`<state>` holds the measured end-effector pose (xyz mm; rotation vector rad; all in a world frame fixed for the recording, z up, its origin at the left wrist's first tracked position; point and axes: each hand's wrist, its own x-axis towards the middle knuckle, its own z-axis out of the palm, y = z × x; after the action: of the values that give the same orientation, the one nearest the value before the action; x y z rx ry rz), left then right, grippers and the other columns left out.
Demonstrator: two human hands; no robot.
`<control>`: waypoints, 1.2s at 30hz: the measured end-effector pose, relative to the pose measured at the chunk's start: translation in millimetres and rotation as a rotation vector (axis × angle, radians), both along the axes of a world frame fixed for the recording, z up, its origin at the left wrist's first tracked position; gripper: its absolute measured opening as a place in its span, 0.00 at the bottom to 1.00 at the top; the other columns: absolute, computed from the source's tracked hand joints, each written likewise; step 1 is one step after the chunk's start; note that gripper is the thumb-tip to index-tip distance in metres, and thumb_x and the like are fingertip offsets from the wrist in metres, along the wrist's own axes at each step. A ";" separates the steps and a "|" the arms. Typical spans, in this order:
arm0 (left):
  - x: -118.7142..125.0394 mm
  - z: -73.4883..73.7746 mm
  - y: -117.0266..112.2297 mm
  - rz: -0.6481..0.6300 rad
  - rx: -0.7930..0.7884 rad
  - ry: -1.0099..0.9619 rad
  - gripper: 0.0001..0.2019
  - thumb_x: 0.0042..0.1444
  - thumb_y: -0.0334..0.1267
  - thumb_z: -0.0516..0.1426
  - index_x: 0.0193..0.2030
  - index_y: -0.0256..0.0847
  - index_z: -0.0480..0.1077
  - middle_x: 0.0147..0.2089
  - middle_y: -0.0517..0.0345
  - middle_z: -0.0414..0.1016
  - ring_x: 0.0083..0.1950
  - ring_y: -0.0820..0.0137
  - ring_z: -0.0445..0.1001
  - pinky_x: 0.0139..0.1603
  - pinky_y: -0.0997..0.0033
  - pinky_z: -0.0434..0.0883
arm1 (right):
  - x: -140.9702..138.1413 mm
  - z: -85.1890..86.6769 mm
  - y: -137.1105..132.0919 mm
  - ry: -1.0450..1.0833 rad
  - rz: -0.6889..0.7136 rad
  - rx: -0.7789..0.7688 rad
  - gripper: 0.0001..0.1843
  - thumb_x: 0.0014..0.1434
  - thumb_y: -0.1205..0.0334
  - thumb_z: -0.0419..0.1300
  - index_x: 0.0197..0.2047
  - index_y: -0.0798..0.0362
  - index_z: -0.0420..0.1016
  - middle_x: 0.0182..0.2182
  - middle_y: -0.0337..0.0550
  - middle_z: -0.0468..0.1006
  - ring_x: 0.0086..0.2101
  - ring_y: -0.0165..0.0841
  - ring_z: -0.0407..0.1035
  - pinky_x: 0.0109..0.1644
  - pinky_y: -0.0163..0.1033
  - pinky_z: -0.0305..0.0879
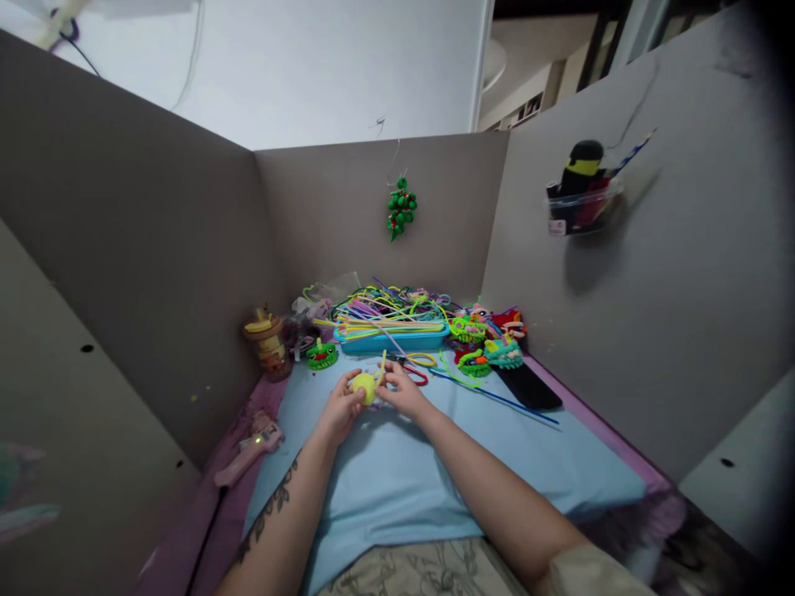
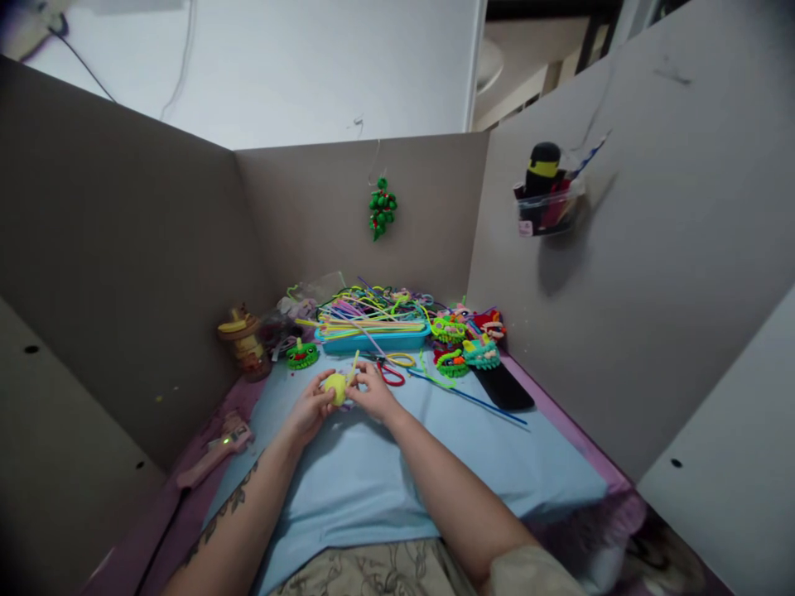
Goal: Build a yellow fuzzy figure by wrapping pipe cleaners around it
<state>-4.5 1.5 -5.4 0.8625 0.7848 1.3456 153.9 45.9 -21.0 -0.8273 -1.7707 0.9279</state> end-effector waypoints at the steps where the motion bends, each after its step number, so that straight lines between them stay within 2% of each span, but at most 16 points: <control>1: 0.3 -0.6 0.2 -0.005 0.012 0.003 0.32 0.38 0.33 0.68 0.51 0.38 0.61 0.39 0.53 0.75 0.32 0.71 0.74 0.31 0.74 0.70 | -0.6 -0.2 -0.4 0.008 0.015 -0.001 0.10 0.48 0.56 0.62 0.24 0.53 0.70 0.51 0.47 0.63 0.54 0.39 0.58 0.59 0.45 0.52; 6: 3.4 0.0 -2.2 -0.057 0.064 0.039 0.31 0.40 0.35 0.67 0.52 0.38 0.62 0.38 0.54 0.74 0.31 0.72 0.72 0.30 0.76 0.68 | -4.0 -0.4 -2.7 0.090 0.093 -0.075 0.15 0.47 0.51 0.64 0.22 0.53 0.68 0.51 0.48 0.62 0.54 0.40 0.59 0.57 0.46 0.55; 9: 3.9 1.9 -2.9 -0.058 0.072 0.044 0.30 0.40 0.35 0.67 0.52 0.39 0.62 0.39 0.54 0.74 0.31 0.72 0.72 0.30 0.76 0.67 | -5.6 -1.7 -2.1 0.176 0.092 -0.118 0.17 0.44 0.48 0.65 0.22 0.53 0.69 0.50 0.47 0.62 0.53 0.40 0.60 0.56 0.47 0.57; 14: 2.3 1.9 -0.6 0.006 0.036 0.049 0.30 0.38 0.35 0.66 0.51 0.39 0.62 0.40 0.54 0.73 0.32 0.70 0.73 0.31 0.73 0.69 | -3.9 -3.0 0.4 0.134 -0.008 -0.106 0.14 0.45 0.51 0.65 0.25 0.53 0.72 0.48 0.47 0.63 0.52 0.41 0.61 0.54 0.47 0.58; 18: 2.8 -1.7 0.8 0.023 0.055 0.112 0.31 0.39 0.36 0.66 0.51 0.38 0.62 0.35 0.56 0.73 0.30 0.70 0.72 0.29 0.74 0.67 | -1.4 -0.2 1.2 0.161 -0.083 -0.102 0.13 0.49 0.50 0.61 0.32 0.52 0.73 0.46 0.47 0.66 0.49 0.40 0.63 0.48 0.44 0.61; 23: 4.4 -0.6 -0.4 0.006 0.048 0.164 0.32 0.37 0.36 0.67 0.51 0.38 0.62 0.33 0.56 0.73 0.30 0.69 0.72 0.29 0.74 0.67 | -0.2 3.0 4.0 0.246 -0.056 -0.113 0.17 0.48 0.47 0.62 0.25 0.53 0.70 0.39 0.45 0.72 0.44 0.38 0.65 0.54 0.45 0.56; 27: 4.0 5.1 -3.6 -0.008 0.029 0.115 0.30 0.38 0.36 0.66 0.50 0.38 0.63 0.36 0.54 0.74 0.31 0.70 0.72 0.30 0.74 0.67 | 1.5 4.0 5.4 0.305 -0.067 -0.213 0.20 0.43 0.44 0.65 0.24 0.54 0.71 0.43 0.48 0.73 0.46 0.41 0.66 0.54 0.48 0.56; 32: 2.6 6.7 -6.9 -0.122 -0.003 0.106 0.29 0.39 0.35 0.67 0.50 0.38 0.65 0.36 0.54 0.73 0.30 0.71 0.72 0.30 0.74 0.66 | 1.9 7.2 2.0 0.269 -0.041 -0.167 0.21 0.43 0.43 0.65 0.22 0.53 0.71 0.41 0.47 0.73 0.45 0.41 0.67 0.55 0.49 0.56; 36: 0.9 6.5 -7.5 -0.153 0.004 0.112 0.29 0.40 0.35 0.66 0.51 0.38 0.65 0.37 0.53 0.73 0.31 0.70 0.72 0.30 0.74 0.66 | 2.4 6.4 1.4 0.223 0.009 -0.167 0.20 0.44 0.42 0.65 0.23 0.53 0.74 0.43 0.47 0.72 0.48 0.40 0.66 0.56 0.48 0.55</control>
<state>-3.6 -5.9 1.1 0.9873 0.7866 1.1723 156.3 47.3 -14.7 -0.7882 -1.5216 1.1396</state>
